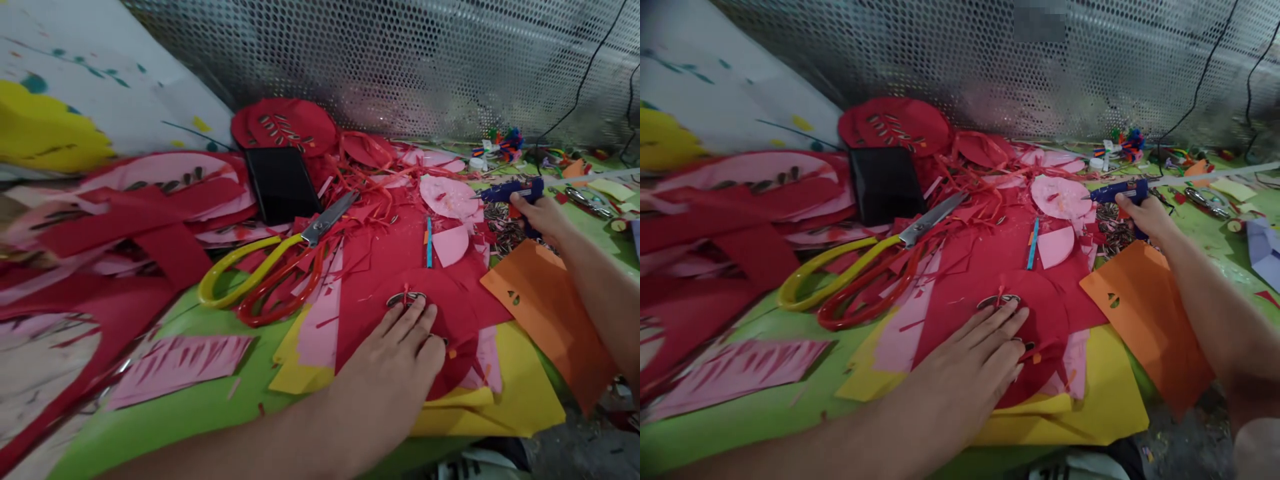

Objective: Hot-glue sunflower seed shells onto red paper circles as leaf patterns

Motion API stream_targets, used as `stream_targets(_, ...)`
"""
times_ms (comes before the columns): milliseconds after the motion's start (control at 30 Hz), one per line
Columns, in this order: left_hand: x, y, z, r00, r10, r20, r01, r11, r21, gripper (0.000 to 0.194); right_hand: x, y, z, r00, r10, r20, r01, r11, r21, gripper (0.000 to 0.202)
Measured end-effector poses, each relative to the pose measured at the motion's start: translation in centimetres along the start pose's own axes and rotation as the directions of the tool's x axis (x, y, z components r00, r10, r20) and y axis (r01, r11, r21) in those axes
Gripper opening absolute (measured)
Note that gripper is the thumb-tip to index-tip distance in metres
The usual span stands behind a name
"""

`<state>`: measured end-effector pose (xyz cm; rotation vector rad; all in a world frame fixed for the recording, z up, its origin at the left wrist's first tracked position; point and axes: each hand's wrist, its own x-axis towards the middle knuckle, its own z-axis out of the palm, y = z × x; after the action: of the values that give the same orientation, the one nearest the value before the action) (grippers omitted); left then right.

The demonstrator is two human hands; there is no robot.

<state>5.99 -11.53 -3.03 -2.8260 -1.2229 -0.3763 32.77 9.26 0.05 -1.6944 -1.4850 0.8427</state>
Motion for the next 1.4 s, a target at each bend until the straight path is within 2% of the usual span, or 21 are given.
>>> stream_targets(167,-0.1,0.0,0.1,0.999,-0.001,-0.041,0.0,1.0,-0.021,0.015,0.8,1.0,0.4,0.999,0.031,0.03,-0.031,0.999,-0.018,0.036)
stream_targets(333,-0.1,-0.1,0.0,1.0,0.004,-0.016,-0.004,1.0,-0.014,0.016,0.6,0.6,0.4,0.998,0.052,0.024,-0.053,0.998,0.045,0.031)
stream_targets(467,-0.1,-0.1,-0.2,1.0,0.008,-0.018,-0.008,1.0,-0.004,0.016,-0.3,-0.6,-0.2,0.998,-0.025,-0.05,0.033,0.984,0.178,0.029)
stream_targets(633,-0.1,0.1,-0.4,0.999,0.001,-0.041,0.0,1.0,0.016,0.016,-1.1,-1.3,-0.9,0.989,-0.15,0.002,0.145,0.961,0.236,0.036)
stream_targets(700,-0.2,0.2,-0.4,0.999,-0.003,-0.041,0.004,1.0,0.023,0.015,-1.0,-1.1,-0.6,0.99,-0.143,-0.009,0.142,0.967,0.21,0.039)
stream_targets(800,-0.3,0.1,-0.4,1.0,-0.009,-0.029,0.009,1.0,0.028,0.019,-0.4,-0.3,0.2,0.997,-0.073,-0.031,0.077,0.983,0.166,0.038)
stream_targets(867,-0.2,0.1,-0.6,1.0,-0.011,-0.009,0.011,1.0,0.02,0.022,0.1,0.2,0.7,1.0,-0.022,-0.005,0.022,0.991,0.13,0.037)
stream_targets(933,-0.2,0.0,-0.9,1.0,-0.009,0.016,0.009,1.0,0.003,0.025,0.6,0.7,0.9,0.999,0.035,0.032,-0.037,0.998,0.051,0.037)
stream_targets(1000,0.0,-0.2,-1.4,1.0,-0.002,0.016,0.003,1.0,-0.028,0.027,0.9,0.8,1.0,0.998,0.042,0.037,-0.038,0.995,-0.092,0.04)
stream_targets(1067,0.1,-0.4,-2.0,0.999,-0.009,-0.034,0.006,0.997,-0.074,0.029,1.0,0.7,0.7,0.999,-0.035,0.008,0.036,0.945,-0.326,0.044)
stream_targets(1167,0.3,-0.8,-2.8,0.991,-0.06,-0.118,0.04,0.985,-0.168,0.034,0.9,0.5,0.2,0.986,-0.165,0.023,0.138,0.732,-0.668,0.05)
stream_targets(1233,0.5,-1.2,-3.1,0.982,-0.119,-0.143,0.08,0.964,-0.254,0.036,0.7,0.3,-0.3,0.98,-0.186,0.068,0.169,0.608,-0.776,0.053)
stream_targets(1300,0.8,-1.7,-3.3,0.97,-0.213,-0.116,0.154,0.91,-0.384,0.035,0.4,0.1,-0.7,0.978,-0.188,0.094,0.181,0.528,-0.83,0.056)
stream_targets(1400,1.4,-2.5,-3.6,0.925,-0.378,0.034,0.325,0.744,-0.584,0.031,-0.3,-0.3,-1.3,0.975,-0.198,0.103,0.185,0.456,-0.871,0.06)
